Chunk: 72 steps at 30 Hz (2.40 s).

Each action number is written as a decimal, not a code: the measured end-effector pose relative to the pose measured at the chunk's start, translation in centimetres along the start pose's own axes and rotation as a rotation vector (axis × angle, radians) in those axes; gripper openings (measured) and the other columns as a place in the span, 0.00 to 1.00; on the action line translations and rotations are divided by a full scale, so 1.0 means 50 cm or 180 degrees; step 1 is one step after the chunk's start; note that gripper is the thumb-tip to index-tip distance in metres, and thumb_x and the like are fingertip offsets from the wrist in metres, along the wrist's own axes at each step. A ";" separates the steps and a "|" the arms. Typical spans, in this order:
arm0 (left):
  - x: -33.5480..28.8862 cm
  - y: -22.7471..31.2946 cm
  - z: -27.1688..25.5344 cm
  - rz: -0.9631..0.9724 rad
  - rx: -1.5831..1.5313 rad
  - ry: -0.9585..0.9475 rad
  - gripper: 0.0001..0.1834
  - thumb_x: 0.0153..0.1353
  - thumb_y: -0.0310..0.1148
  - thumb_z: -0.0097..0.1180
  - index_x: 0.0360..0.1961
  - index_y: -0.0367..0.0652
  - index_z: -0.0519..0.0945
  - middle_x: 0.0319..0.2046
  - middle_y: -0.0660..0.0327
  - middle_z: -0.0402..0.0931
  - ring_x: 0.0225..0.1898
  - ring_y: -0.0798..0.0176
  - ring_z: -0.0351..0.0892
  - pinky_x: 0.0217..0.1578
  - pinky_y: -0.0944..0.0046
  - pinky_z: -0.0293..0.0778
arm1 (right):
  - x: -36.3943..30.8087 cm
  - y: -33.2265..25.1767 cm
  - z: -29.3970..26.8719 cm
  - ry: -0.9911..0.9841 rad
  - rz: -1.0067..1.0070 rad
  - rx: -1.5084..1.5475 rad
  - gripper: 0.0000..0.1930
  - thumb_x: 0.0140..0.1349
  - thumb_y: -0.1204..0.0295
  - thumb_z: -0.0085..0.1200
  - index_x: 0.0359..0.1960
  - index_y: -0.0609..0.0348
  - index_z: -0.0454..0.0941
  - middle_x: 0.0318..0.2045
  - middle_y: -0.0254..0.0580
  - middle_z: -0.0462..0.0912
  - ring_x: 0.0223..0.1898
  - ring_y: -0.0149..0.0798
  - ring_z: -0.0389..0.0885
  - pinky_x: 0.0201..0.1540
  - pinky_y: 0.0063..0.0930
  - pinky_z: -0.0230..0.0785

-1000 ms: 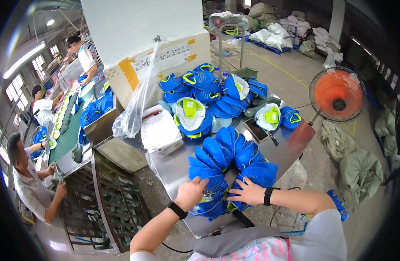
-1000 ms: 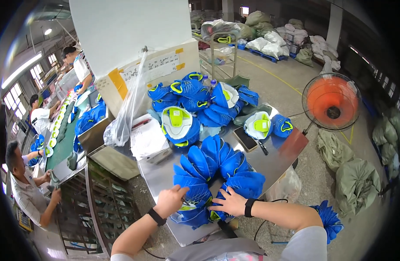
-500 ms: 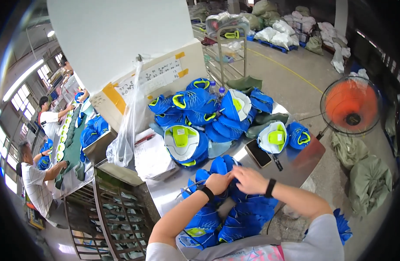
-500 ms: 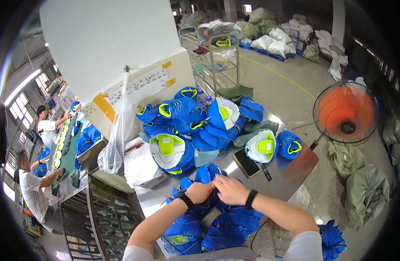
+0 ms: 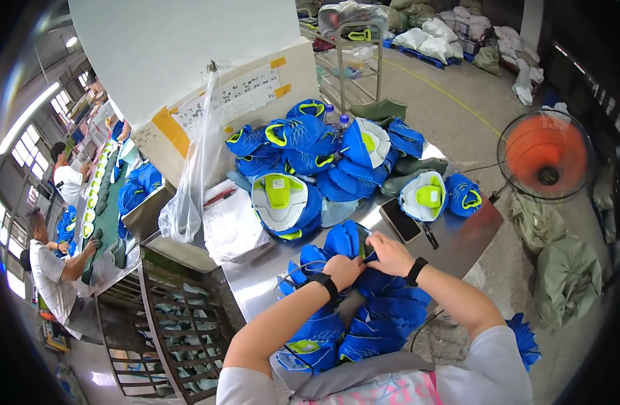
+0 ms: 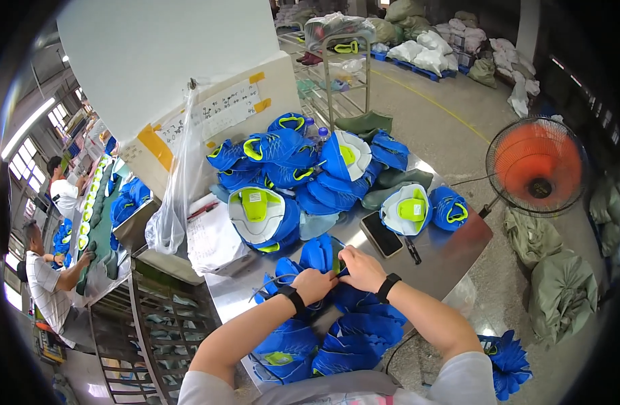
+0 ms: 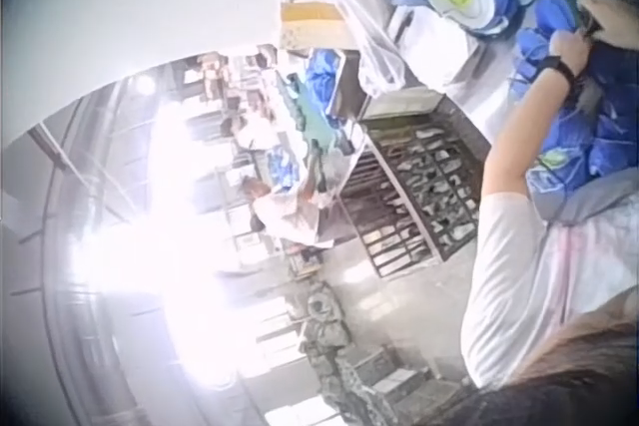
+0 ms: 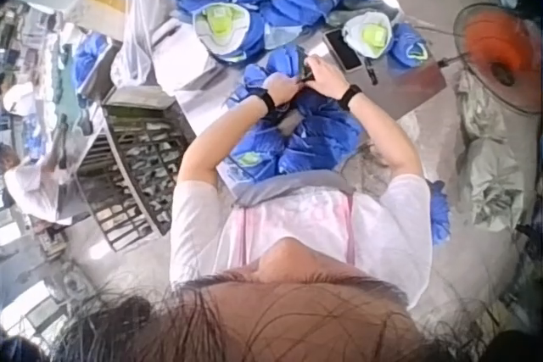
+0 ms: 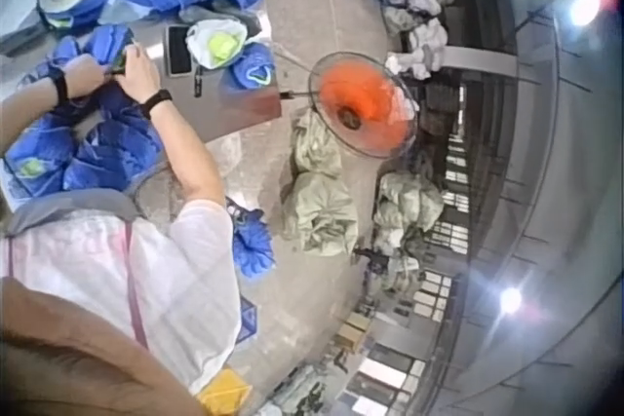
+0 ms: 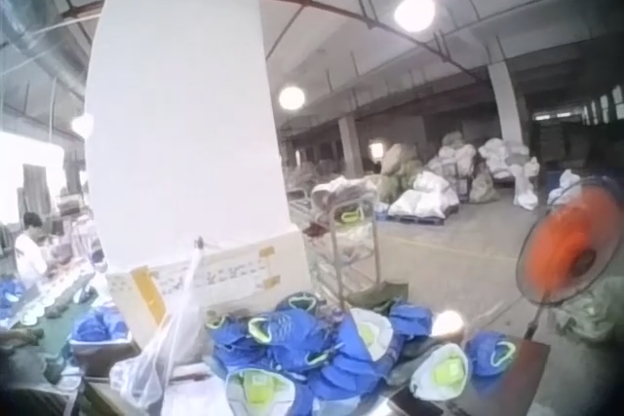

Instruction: Gathering shoe uppers and lasts, and placing them in a bin or at a workstation in a shoe factory.

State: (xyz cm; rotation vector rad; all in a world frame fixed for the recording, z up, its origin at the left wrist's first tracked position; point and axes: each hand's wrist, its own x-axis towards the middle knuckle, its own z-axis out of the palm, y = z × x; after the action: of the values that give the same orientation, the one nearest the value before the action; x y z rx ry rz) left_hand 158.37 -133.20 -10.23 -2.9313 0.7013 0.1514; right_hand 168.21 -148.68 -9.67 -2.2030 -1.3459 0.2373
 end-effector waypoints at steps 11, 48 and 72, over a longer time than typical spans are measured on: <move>-0.178 0.033 -0.031 -0.0495 -0.0513 0.0073 0.08 0.47 0.30 0.49 0.30 0.44 0.74 0.30 0.60 0.69 0.22 0.60 0.75 0.21 0.60 0.71 | -0.072 -0.076 0.026 -0.0349 -0.1022 -0.2351 0.17 0.42 0.55 0.57 0.26 0.55 0.76 0.26 0.37 0.73 0.39 0.40 0.71 0.57 0.45 0.51; -0.144 0.052 0.013 -0.1645 -0.0171 -0.0350 0.10 0.49 0.35 0.48 0.19 0.47 0.81 0.19 0.60 0.77 0.25 0.60 0.79 0.23 0.61 0.72 | 0.026 -0.051 0.103 -0.0980 0.0167 0.0195 0.21 0.52 0.50 0.43 0.22 0.56 0.78 0.19 0.48 0.77 0.23 0.48 0.76 0.26 0.38 0.65; -0.185 -0.042 0.008 -0.1694 -0.1370 -0.0195 0.10 0.43 0.38 0.54 0.30 0.56 0.81 0.24 0.59 0.78 0.28 0.55 0.78 0.28 0.58 0.73 | 0.070 -0.141 0.102 -0.0191 0.0242 0.0530 0.13 0.51 0.60 0.52 0.30 0.58 0.78 0.23 0.43 0.77 0.29 0.45 0.75 0.31 0.35 0.67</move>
State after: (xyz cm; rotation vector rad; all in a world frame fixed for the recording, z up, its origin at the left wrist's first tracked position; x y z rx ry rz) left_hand 151.07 -127.19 -9.25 -3.3706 -0.1607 0.3733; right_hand 162.38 -141.37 -9.75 -2.1238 -1.2281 0.4311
